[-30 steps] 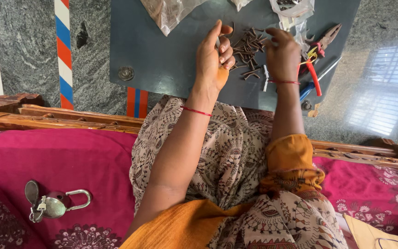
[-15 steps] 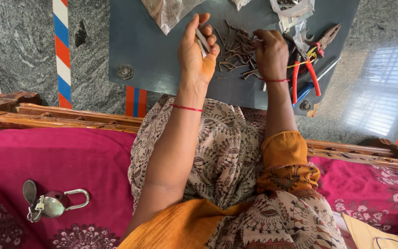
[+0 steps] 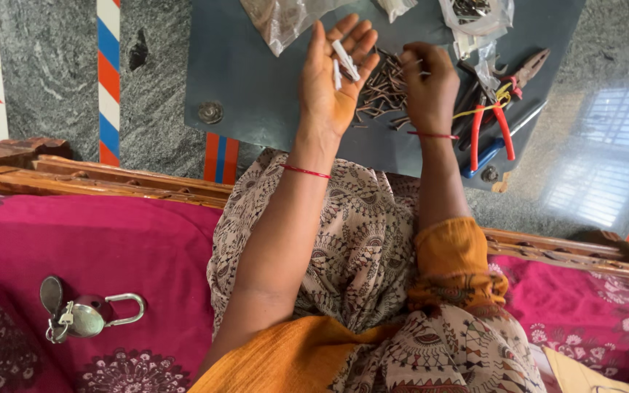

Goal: The person sorts and handles small metal and plastic components from various plastic bags, placing them onto a dark table and occasionally back into the bags.

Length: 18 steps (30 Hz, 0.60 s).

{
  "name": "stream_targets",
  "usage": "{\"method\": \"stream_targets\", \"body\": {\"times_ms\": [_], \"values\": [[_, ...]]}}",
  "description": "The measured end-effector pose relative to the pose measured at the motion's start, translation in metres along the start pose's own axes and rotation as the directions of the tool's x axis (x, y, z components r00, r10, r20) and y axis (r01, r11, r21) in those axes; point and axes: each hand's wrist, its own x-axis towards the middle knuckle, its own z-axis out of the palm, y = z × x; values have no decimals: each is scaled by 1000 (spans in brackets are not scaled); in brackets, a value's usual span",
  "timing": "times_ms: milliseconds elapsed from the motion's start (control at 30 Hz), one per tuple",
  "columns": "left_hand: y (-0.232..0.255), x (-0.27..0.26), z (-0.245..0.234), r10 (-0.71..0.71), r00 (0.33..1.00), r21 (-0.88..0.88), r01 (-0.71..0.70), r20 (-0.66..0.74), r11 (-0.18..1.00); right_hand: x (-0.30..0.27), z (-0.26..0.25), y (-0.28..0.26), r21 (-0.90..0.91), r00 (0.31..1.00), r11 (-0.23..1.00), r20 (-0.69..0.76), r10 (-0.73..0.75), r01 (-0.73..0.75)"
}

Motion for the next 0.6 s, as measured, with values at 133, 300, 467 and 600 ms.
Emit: {"method": "stream_targets", "body": {"times_ms": [133, 300, 467, 600], "values": [[-12, 5, -6, -19, 997, 16, 21, -68, 1000, -17, 13, -26, 914, 992, 391, 74, 101, -108], [-26, 5, 0, 117, 991, 210, -101, -66, 973, -26, 41, -31, 991, 984, 44, 120, 132, -127], [-52, -21, 36, 138, 983, 782, -180, 121, 597, -26, 58, 20, 930, 977, -306, 214, -9, -206], [-56, -33, 49, 132, 905, 889, -422, 404, 176, -24, 71, 62, 992, 992, 37, 120, -34, -118]]}}
